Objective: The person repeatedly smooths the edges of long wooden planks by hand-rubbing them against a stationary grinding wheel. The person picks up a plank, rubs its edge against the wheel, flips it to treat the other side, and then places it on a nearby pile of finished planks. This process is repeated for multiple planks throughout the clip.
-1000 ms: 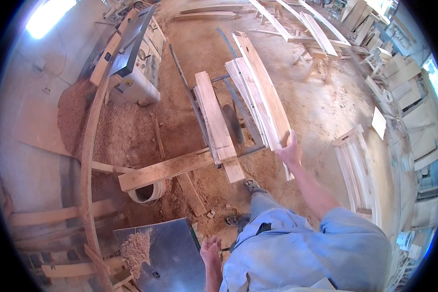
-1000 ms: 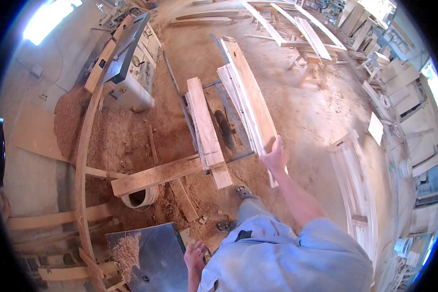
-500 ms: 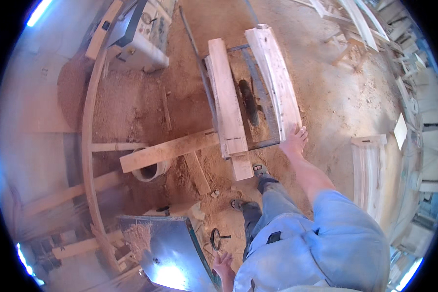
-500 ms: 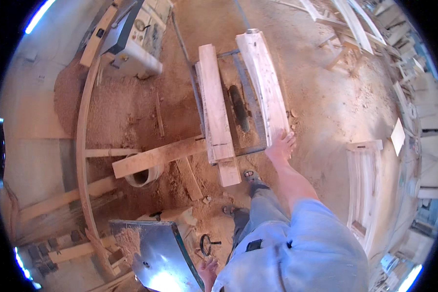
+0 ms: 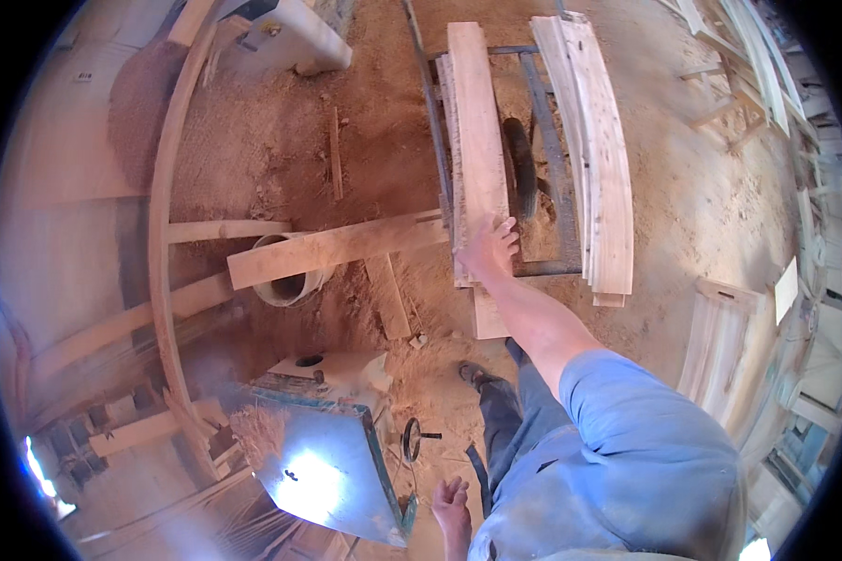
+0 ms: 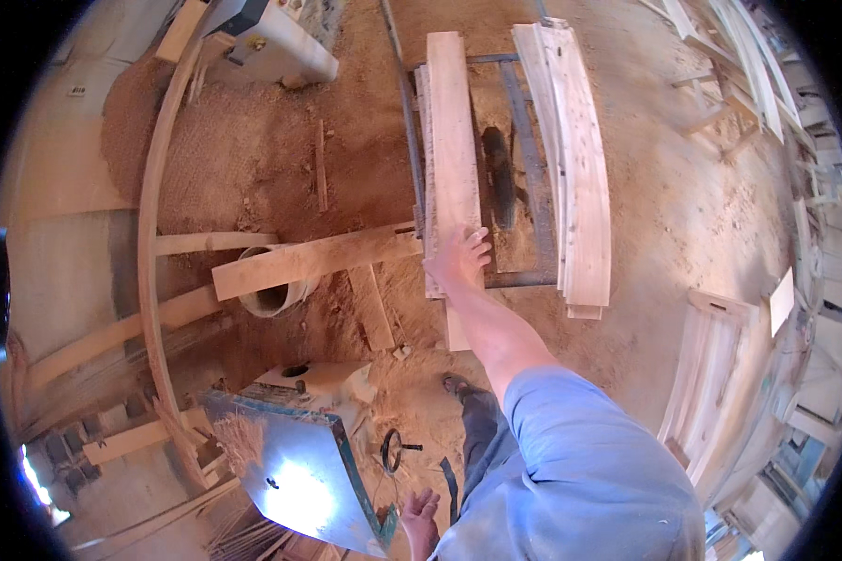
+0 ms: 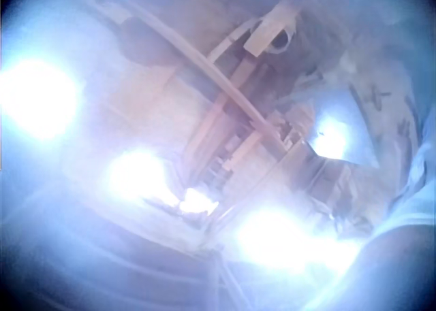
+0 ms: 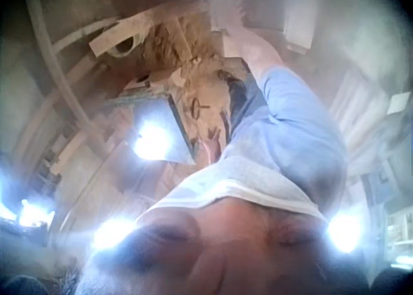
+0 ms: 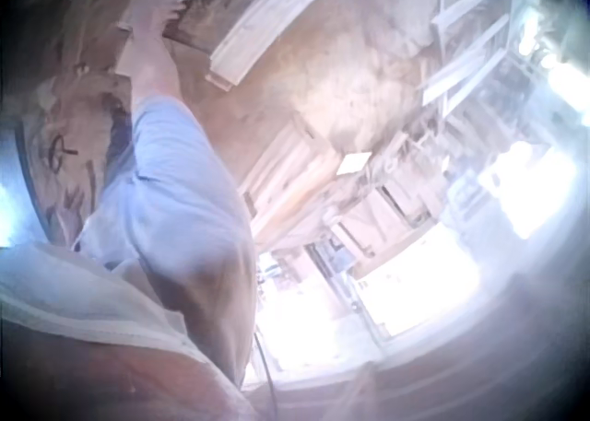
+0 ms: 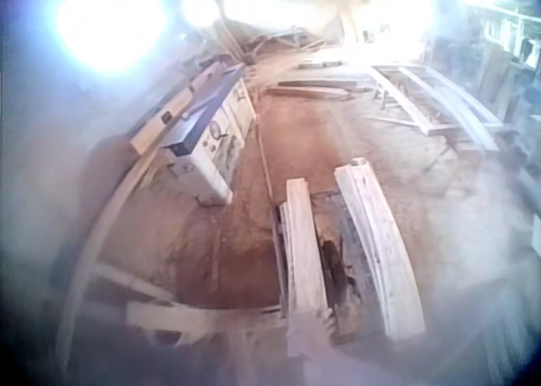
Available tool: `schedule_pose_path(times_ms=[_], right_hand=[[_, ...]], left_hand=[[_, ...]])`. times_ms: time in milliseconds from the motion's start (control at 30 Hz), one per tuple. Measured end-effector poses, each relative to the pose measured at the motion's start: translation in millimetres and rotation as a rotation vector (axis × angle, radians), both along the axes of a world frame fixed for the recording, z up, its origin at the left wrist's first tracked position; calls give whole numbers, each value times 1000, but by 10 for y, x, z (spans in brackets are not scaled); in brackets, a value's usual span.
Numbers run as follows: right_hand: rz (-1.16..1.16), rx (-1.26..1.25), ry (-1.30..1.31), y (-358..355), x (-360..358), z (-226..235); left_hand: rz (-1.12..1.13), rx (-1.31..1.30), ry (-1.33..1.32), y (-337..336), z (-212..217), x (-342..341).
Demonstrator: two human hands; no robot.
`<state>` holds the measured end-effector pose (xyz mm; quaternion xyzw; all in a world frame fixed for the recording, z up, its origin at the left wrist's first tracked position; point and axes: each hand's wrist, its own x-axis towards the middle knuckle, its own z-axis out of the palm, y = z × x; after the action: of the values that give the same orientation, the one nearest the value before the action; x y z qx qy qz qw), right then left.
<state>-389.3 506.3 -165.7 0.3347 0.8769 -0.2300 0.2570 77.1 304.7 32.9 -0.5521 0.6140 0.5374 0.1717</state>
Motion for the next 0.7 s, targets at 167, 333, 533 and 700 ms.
schedule_pose_path(times_ms=[167,333,533,700], right_hand=[[-36,-32,88,141,35,7],[-324,-817,357,919,338,238],[-891,-1495,352,1737,536,659],[-749,-1201,327,1678,570,1635]], left_hand=[[43,-2,-11,-34,-89,218],[-13,-30,0,-59,-258,235],[-108,-17,157,-126,-516,-149],[-232,-53,261,-161,-440,-530]])
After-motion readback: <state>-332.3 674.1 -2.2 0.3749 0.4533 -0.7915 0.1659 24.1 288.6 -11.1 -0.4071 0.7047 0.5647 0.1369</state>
